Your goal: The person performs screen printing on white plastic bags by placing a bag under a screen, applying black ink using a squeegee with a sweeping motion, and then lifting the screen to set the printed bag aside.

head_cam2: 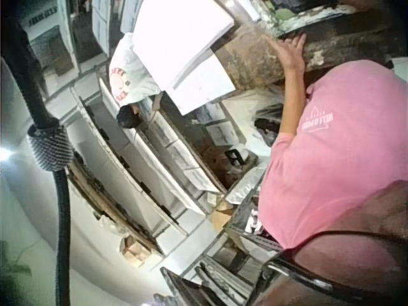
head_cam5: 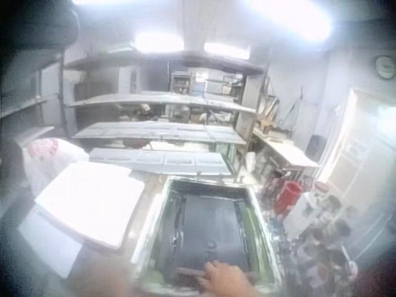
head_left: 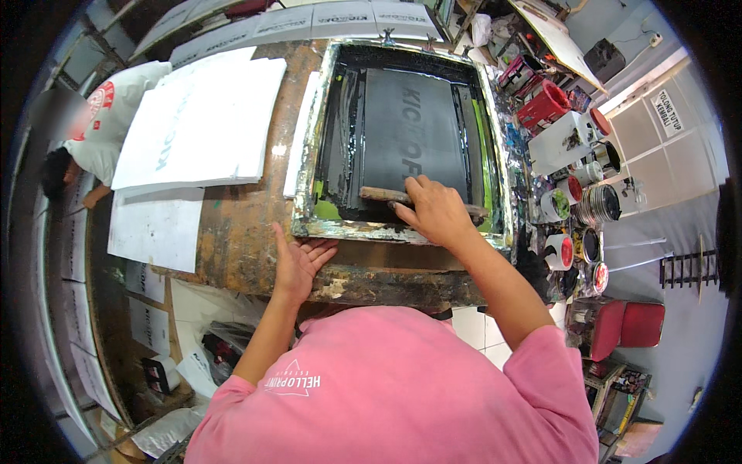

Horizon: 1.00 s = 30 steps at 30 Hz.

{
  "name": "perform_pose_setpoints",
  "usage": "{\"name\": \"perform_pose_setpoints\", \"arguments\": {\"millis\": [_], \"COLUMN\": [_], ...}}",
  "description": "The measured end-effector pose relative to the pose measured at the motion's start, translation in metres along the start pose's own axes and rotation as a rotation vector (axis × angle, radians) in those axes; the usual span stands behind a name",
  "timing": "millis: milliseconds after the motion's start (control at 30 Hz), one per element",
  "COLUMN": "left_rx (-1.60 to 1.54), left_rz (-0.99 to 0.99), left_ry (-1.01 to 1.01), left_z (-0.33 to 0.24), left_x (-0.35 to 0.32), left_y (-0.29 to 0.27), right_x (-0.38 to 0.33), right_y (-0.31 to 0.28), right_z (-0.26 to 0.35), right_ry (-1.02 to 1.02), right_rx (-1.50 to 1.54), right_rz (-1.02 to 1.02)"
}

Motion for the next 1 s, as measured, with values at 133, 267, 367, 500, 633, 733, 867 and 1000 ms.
{"name": "perform_pose_setpoints", "arguments": {"millis": [133, 267, 367, 500, 633, 733, 867, 1000], "left_rx": [0.012, 0.039, -0.101, 0.411, 1.824, 2.059, 2.072, 1.974], "left_rz": [0.028, 0.128, 0.402, 0.515, -0.082, -0.149, -0.147, -0.186], "left_ry": [0.032, 0.157, 0.277, 0.621, 0.899, 0.705, 0.648, 0.579], "left_z": [-0.006, -0.03, -0.058, -0.075, -0.048, -0.024, -0.023, -0.029], "left_x": [-0.009, -0.027, -0.032, -0.007, 0.033, 0.047, 0.054, 0.064], "left_y": [0.011, 0.028, 0.046, 0.06, 0.056, 0.05, 0.057, 0.071], "right_x": [-0.022, -0.031, -0.003, 0.04, 0.069, 0.102, 0.128, 0.146], "right_y": [-0.006, -0.046, -0.095, -0.146, -0.186, -0.223, -0.258, -0.286], "right_z": [0.017, 0.045, 0.041, 0.024, 0.008, 0.005, 0.024, 0.043], "right_ry": [0.018, 0.062, 0.087, 0.013, -0.006, -0.132, 0.163, 0.335], "right_rx": [-0.023, -0.172, -0.221, -0.274, -0.304, -0.377, -0.154, -0.058], "right_rz": [-0.025, -0.269, -0.41, -0.551, -0.585, -0.624, -0.538, -0.416]}}
Point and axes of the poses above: each hand's wrist, its own x-axis towards the middle knuckle, its own y-axis out of the palm, z = x × y, the point moved 2 cm from there along x, towards the middle knuckle, and after that the axes turned 5 degrees about -x, right-handed, at the moved point
